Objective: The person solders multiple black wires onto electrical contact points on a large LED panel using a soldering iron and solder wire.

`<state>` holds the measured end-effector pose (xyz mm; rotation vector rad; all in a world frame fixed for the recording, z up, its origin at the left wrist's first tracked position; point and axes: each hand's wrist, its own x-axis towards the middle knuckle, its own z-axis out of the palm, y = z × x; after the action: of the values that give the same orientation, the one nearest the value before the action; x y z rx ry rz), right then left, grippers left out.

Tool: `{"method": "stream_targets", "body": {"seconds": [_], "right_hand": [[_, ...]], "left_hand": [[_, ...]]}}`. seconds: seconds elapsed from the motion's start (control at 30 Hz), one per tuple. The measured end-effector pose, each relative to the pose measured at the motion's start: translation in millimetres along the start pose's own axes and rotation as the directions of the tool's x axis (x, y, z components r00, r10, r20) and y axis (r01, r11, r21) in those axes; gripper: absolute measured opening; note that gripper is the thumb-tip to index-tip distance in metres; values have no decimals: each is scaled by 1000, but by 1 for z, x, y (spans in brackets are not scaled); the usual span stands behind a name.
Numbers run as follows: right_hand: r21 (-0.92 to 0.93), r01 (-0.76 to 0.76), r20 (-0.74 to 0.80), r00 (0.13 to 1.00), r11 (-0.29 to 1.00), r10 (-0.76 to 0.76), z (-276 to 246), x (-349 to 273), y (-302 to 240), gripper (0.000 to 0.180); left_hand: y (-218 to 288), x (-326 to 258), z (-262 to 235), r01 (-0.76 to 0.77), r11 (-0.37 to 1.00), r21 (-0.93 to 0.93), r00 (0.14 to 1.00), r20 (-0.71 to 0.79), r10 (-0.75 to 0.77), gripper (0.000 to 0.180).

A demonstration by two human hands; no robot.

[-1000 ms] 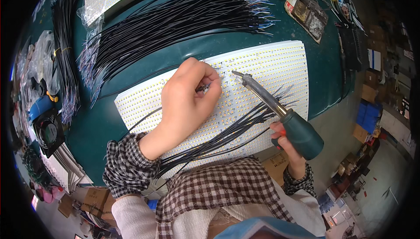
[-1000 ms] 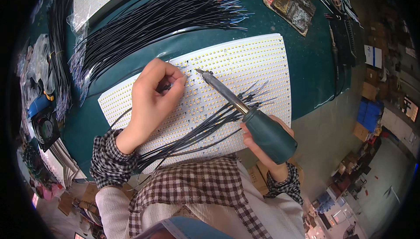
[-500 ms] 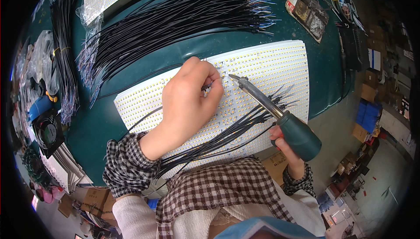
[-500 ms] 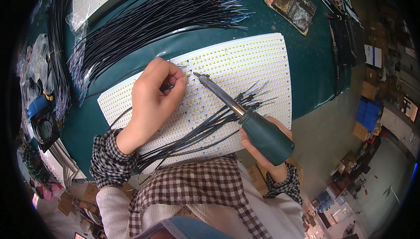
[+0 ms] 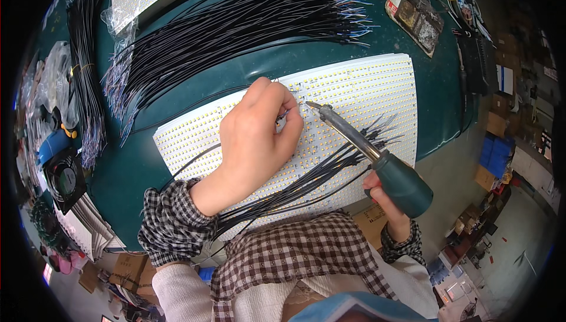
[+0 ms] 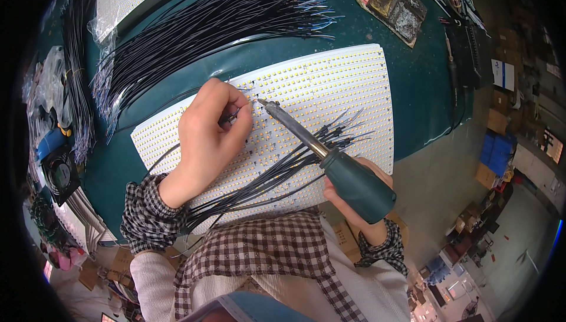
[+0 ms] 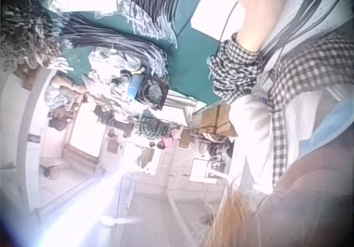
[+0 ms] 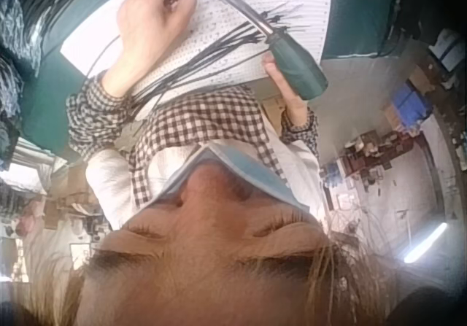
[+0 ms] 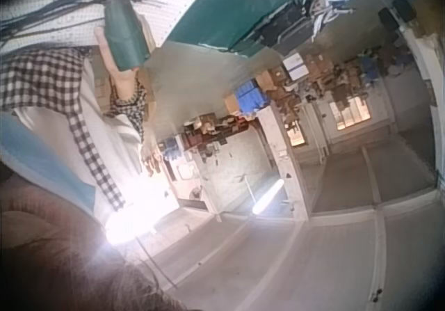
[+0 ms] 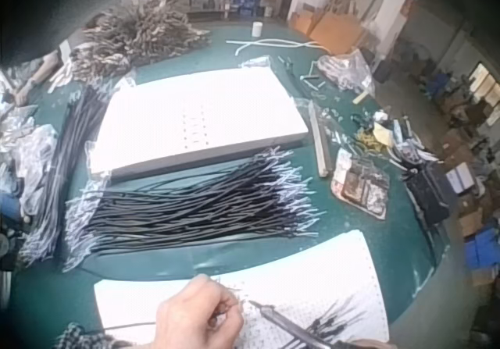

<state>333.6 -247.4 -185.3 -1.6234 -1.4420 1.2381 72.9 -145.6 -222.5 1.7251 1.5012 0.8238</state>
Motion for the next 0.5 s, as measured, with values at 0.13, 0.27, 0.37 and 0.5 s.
{"method": "stream_targets", "body": {"seconds": [0.13,0.27,0.37,0.5], "right_hand": [[-13,43,9,999,999,-43,-1,1,2,29],[24,28,-3,1000,999,-28,0,1,2,29],[16,16,-7,1000,1000,-16,0,0,3,29],[0,27,-26,999,1000,-27,4,3,-4,33]], "left_hand": [[1,1,-2,-5,1000,9,1000,18,5,10],[1,1,-2,18,1000,-8,999,29,-18,10],[1,1,-2,17,1000,-1,999,31,-17,10],[2,2,-2,14,1000,7,999,36,-14,10]]}}
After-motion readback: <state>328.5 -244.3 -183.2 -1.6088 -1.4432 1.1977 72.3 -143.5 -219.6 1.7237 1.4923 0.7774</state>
